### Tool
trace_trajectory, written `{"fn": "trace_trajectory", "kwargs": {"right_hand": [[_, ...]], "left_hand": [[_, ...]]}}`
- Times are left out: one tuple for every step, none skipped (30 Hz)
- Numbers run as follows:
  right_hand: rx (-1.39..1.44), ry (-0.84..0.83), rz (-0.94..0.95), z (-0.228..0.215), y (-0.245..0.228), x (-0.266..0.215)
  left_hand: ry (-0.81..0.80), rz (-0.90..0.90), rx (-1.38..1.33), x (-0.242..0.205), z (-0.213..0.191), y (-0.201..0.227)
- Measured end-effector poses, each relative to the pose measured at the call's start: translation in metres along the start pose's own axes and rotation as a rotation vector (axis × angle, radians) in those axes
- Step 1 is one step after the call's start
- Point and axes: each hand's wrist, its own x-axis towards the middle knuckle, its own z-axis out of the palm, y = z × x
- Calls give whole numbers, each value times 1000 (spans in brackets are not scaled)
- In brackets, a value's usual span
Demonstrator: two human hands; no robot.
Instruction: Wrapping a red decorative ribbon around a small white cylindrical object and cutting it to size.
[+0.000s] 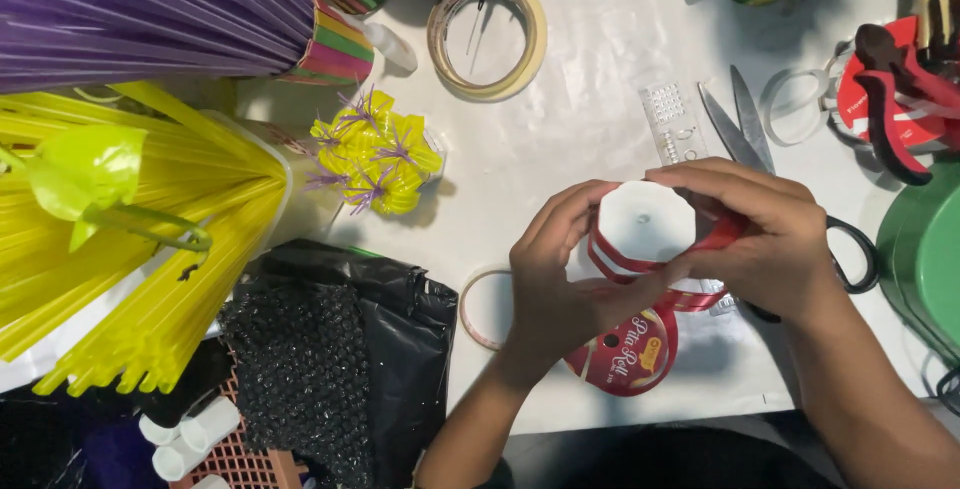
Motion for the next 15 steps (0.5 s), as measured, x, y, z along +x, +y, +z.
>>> {"fn": "trace_trajectory", "kwargs": {"right_hand": [[-44, 8, 36, -1, 0, -1], [-46, 9, 34, -1, -1, 0], [-3, 32, 5, -1, -2, 0], [40, 54, -24, -1, -3, 0], [42, 54, -23, -2, -5, 2], [3, 70, -71, -2, -8, 3], [-37, 87, -119, -3, -10, 5], [-36, 87, -119, -3, -8, 3], [-32, 103, -111, -2, -6, 0], [-29, 119, -102, -2, -4, -2], [-28, 120, -102, -2, -6, -1], [-33, 129, -116, -3, -7, -1], [-39, 138, -131, -4, -8, 0], [-38, 138, -130, -5, -8, 0], [-24, 144, -135, -5, -9, 1]], "left_hand": [[14, -70, -133, -1, 3, 0], [14, -68, -134, -2, 1, 0], [-1, -146, -179, -2, -2, -1], [-17, -224, -224, -3, -4, -1], [-17, -225, -223, -4, -4, -2], [-10, -238, -236, -5, -4, -3], [-3, -251, -249, -5, -4, -4], [-3, -252, -248, -5, -4, -4], [-13, -265, -272, -5, -5, -5], [-23, -278, -296, -5, -5, -5], [-24, -278, -294, -4, -7, -3], [-24, -349, -307, -3, -8, -1], [-24, -422, -319, -2, -9, 1], [-23, -422, -318, -2, -10, 1], [-16, -447, -333, -1, -11, 1]]}}
